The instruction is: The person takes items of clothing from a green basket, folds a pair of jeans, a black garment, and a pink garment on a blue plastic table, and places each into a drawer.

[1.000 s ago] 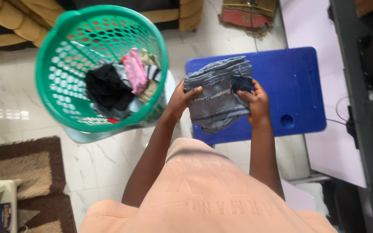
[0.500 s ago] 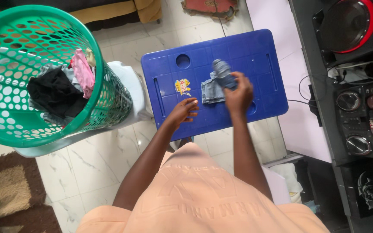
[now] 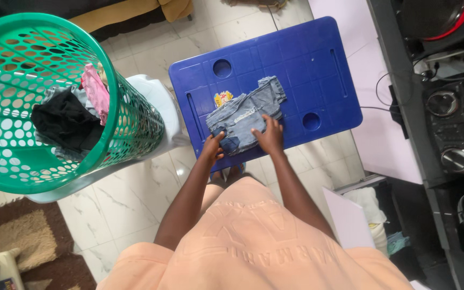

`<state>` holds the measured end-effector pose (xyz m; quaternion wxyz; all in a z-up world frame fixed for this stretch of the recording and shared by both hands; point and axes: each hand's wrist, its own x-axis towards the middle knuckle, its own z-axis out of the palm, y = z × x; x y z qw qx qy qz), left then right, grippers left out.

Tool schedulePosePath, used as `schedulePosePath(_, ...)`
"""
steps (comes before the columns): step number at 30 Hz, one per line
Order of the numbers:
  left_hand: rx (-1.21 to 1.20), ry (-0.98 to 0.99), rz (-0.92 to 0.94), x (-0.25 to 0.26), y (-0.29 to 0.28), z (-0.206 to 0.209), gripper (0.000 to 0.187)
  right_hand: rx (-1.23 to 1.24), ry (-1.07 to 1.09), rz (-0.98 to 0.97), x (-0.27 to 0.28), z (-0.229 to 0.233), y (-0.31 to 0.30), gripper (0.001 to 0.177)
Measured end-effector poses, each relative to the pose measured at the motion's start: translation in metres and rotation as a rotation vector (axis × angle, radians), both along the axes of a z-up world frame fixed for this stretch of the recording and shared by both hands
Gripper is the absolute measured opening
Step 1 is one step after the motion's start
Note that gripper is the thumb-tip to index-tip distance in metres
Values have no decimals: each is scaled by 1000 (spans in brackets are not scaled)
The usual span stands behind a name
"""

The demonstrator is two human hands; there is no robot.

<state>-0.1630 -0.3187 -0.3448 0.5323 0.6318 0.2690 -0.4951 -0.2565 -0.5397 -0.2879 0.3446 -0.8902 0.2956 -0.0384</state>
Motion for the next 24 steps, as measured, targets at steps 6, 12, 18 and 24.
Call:
schedulePosePath(6, 355, -454, -187, -13, -18, 11, 102, 139, 208, -32, 19, -36, -16, 98)
schedulePosePath(12, 476, -820, -306, -16, -64, 46, 109, 482, 256, 150, 24, -47, 5, 64)
schedulePosePath(18, 694, -785, -291, 10, -78, 80, 69, 1058, 94, 537, 11, -22, -18, 52)
schedulePosePath(24, 399, -774, -107, 3, -106, 133, 42, 1079, 713, 227, -3, -3, -84, 69)
